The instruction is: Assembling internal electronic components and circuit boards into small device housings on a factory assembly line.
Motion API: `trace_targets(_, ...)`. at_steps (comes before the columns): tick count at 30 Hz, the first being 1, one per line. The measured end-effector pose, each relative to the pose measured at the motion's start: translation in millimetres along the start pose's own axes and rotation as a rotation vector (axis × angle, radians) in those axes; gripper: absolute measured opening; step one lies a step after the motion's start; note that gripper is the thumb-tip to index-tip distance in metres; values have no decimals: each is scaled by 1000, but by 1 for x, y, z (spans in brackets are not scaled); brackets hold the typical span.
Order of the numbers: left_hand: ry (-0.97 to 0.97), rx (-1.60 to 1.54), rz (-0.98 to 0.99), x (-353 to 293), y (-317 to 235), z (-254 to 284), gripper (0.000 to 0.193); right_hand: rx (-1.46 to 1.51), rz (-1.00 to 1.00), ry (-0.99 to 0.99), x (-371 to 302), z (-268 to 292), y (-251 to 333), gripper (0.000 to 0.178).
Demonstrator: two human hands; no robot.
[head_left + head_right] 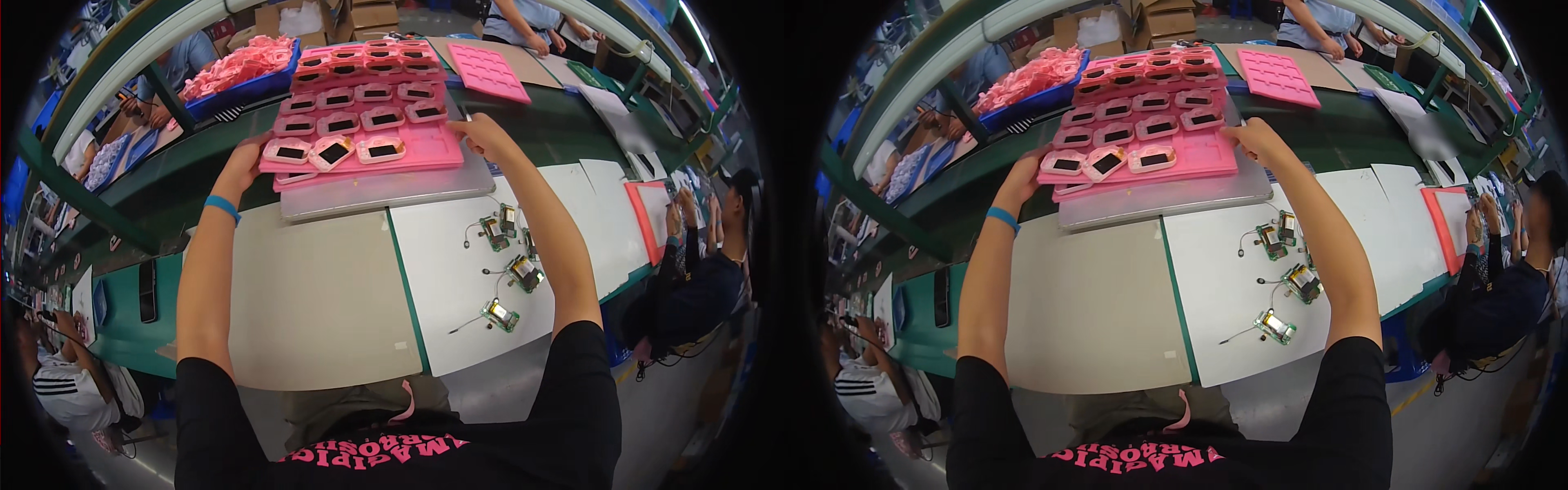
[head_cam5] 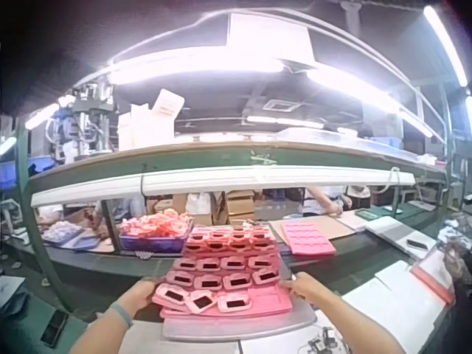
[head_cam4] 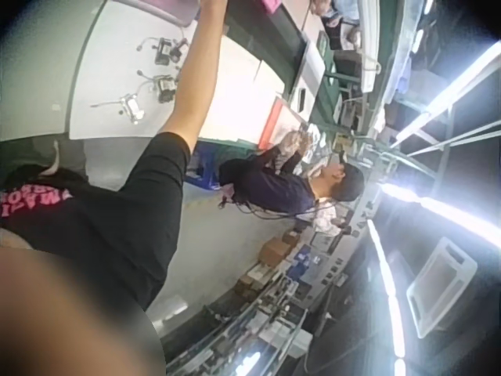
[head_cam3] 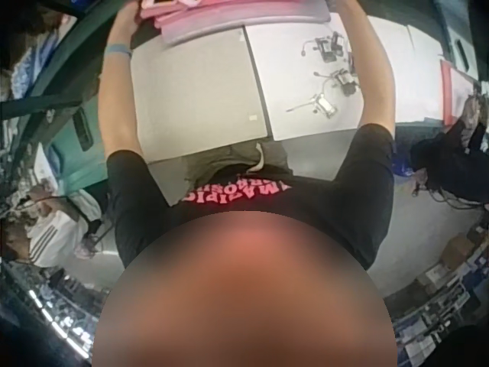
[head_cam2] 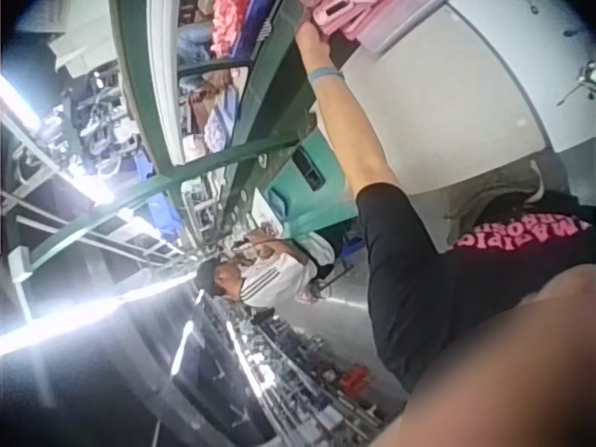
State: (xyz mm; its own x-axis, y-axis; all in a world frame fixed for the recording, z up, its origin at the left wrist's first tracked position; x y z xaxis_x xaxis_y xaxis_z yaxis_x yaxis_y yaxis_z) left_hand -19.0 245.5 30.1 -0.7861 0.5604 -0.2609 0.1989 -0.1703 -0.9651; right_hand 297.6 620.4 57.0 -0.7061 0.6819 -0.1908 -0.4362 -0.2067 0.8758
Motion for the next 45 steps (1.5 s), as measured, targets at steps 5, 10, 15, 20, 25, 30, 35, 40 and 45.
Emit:
trace_targets(5, -28, -90, 22, 2, 2, 0, 35, 189, 22, 13, -4, -12, 8, 25)
trace_targets(10, 39, -47, -115, -2, 4, 14, 37, 304, 148, 23, -25, -14, 9, 24)
trace_targets(15, 151, -12, -218, -31, -8, 29, 35, 410, 245, 46, -75, -11, 5, 21)
trace_targets(20, 299, 181, -177, -71, -35, 82, 35, 444, 291, 145, -227, -60, 12, 17)
trace_targets(25, 365, 406, -259, -117, -25, 95, 35, 507, 380, 124, -326, -124, -24, 20)
trace_targets(30, 427, 554, -276, -154, 19, 120, 37, 529, 403, 33, -365, -174, -80, 19)
trace_targets(35, 341, 616, -256, -194, 45, 149, 34, 462, 449, -20, -365, -174, -86, 17)
trace_targets(40, 349, 568, -179, -228, 72, 177, 39, 420, 432, 7, -360, -179, -93, 16)
trace_targets(45, 383, 438, -167, -258, 109, 185, 38, 142, 445, 58, -348, -167, -89, 17)
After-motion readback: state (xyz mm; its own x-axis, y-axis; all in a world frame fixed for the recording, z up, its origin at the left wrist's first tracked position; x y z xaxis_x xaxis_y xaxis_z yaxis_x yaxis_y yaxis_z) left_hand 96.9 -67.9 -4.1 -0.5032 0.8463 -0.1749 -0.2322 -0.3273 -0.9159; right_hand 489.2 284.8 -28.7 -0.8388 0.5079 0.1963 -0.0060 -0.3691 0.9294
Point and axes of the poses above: each hand's wrist, its own x-axis towards the middle knuckle, its own z-axis out of the back of the hand, y = z × x, the point moved 2 cm from there along x, towards the middle knuckle, and after that the axes turned 3 degrees about z, right-handed, at the moved point
